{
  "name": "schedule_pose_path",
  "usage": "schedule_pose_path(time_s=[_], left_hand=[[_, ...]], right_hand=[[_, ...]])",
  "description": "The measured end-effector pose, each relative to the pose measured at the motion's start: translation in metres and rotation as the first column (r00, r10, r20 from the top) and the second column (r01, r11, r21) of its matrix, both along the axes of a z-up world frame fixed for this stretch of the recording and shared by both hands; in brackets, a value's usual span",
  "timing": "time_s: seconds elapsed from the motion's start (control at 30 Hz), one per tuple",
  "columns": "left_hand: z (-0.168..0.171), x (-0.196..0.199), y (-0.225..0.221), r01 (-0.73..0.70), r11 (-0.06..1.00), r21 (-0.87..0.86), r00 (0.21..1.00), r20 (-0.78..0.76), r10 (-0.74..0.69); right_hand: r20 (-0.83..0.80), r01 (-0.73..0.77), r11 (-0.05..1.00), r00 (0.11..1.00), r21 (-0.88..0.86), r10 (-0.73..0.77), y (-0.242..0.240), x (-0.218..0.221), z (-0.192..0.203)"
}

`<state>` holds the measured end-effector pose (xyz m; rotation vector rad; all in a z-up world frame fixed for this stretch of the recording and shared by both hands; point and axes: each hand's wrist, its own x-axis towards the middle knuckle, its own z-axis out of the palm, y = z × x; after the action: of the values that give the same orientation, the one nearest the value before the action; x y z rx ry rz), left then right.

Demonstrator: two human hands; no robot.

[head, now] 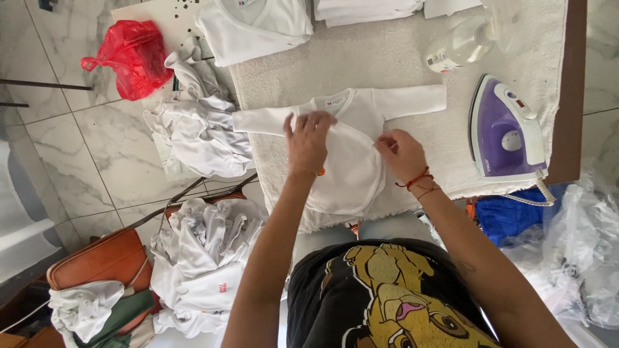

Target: Ironing and folding white baby onesies on a padded table surface.

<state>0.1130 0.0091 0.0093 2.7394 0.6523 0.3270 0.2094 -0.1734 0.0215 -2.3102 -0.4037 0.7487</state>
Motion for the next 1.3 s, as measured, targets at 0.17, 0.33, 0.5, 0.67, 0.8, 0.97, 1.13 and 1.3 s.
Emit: schedule_pose_path(time_s=[0.17,0.33,0.5,0.67,0.8,0.97,1.13,1.3], left_hand=[[0.019,0.042,0.052,0.413,0.911,-0.010,0.703,-0.632,-0.326],[-0.009,0.053,0.083,0.664,0.719,0.208,0.705,-0.496,-0.508],[-0.019,0.043,0.050,0.442,0.878,0.185,0.884,-0.253,-0.392],[-0.038,0.000,-0.011,0.326,0.938,0.118,0.934,0.116,-0.339],[-0.020,-0.015,0.018,0.424,0.905,0.028,0.905,-0.022,-0.424],[-0.013,-0.023,0.062,0.278,0.948,0.152,0.960,-0.081,-0.268],[-0.041,-0.015,0.027,0.269,0.947,0.178,0.957,0.064,-0.284],[-0.056,0.018,-0.038,0.375,0.927,0.022,0.915,0.150,-0.374]], right_hand=[[0.065,-0.193,0.978,0.978,-0.074,0.198,0.007,-0.008,-0.019],[-0.041,-0.078,0.995,0.996,-0.060,0.076,0.016,-0.007,-0.006],[0.232,-0.057,0.979,0.967,-0.198,0.103,0.012,-0.016,-0.028],[0.526,-0.446,0.894,0.753,-0.033,0.395,0.029,-0.038,-0.027],[0.354,-0.513,0.841,0.765,-0.172,0.538,0.017,-0.051,-0.003],[0.329,-0.530,0.815,0.746,-0.234,0.579,-0.001,-0.049,-0.002],[0.432,-0.186,0.982,0.883,-0.032,0.181,-0.028,-0.012,-0.025],[0.165,-0.036,0.998,0.985,-0.051,0.044,-0.022,0.011,-0.043]])
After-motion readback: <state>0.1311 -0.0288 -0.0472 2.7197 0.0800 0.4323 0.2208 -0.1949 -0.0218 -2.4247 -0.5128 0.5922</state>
